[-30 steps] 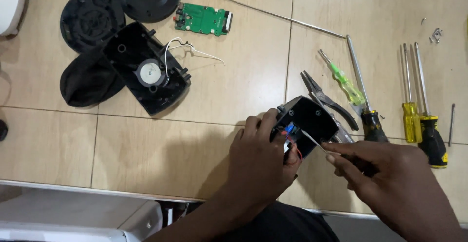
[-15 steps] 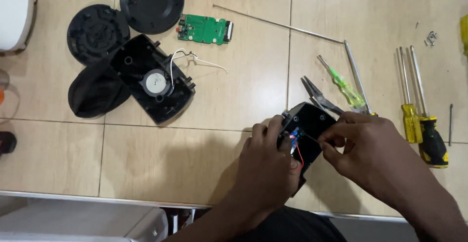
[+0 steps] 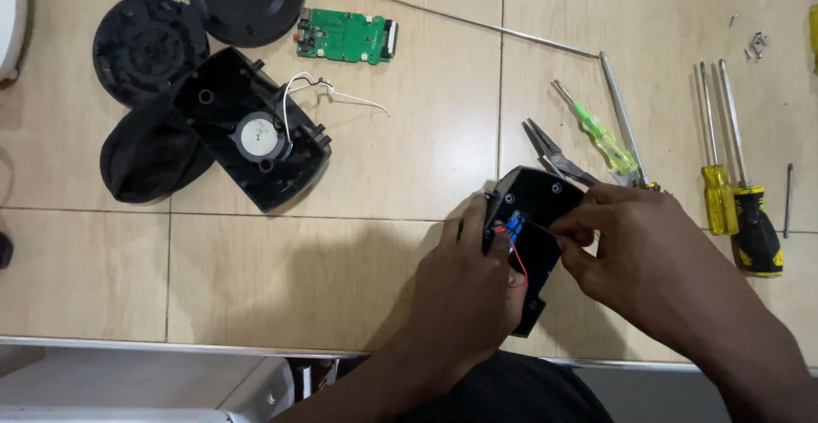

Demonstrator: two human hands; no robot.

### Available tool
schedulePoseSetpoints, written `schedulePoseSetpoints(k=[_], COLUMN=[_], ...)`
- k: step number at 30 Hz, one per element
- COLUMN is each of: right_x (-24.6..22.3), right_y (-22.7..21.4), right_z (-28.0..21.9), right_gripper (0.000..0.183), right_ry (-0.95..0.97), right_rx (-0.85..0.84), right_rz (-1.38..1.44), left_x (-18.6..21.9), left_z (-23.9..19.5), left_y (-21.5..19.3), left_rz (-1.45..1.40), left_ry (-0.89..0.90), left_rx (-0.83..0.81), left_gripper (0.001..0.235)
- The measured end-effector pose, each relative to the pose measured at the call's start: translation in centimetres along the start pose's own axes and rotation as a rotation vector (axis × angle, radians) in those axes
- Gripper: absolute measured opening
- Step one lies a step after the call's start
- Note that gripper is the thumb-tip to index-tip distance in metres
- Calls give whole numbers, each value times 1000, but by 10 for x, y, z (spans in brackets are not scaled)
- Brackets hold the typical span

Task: The person uses a screwdriver to tighten screws on a black electronic device held in their hands. They manipulate the device and wires while working on a tiled floor surrounded by tools and disassembled parts.

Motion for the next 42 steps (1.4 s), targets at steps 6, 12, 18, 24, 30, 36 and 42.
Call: schedulePoseSetpoints(k=[6, 12, 18, 24, 30, 36, 42], right_x=[2, 3, -3, -3, -9, 2, -5], right_y=[5, 6, 3, 13, 22, 19, 8], right_z=[2, 7, 7, 1, 0, 16, 37], right_gripper=[19, 20, 15, 21, 18, 8, 16], right_ry=[-48, 29, -61, -46, -115, -266, -307], right_rx=[26, -55, 35, 186, 175, 83, -186], right_rz=[-37, -66, -2, 45, 91, 28, 43], left_x=[-1, -3, -6, -6, -5, -3, 16], left_z=[0, -2, -1, -3, -5, -4, -2], left_y=[0, 9, 13, 20, 16, 12, 21], left_rz=[9, 61, 28, 70, 51, -69, 207], left_ry=[-34, -28, -77, -69, -67, -31, 155], left_rx=[-12, -69, -139, -100, -94, -4, -42], left_gripper=[44, 50, 57, 67, 71, 72, 45])
Point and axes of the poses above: each hand's wrist, its own z-axis towards the middle knuckle, its own y-axis out of the palm, x = y × z, the point moved 9 cm from there along z, towards the middle knuckle, and after that the axes turned 1 degree about -y, right-handed, at the moved point
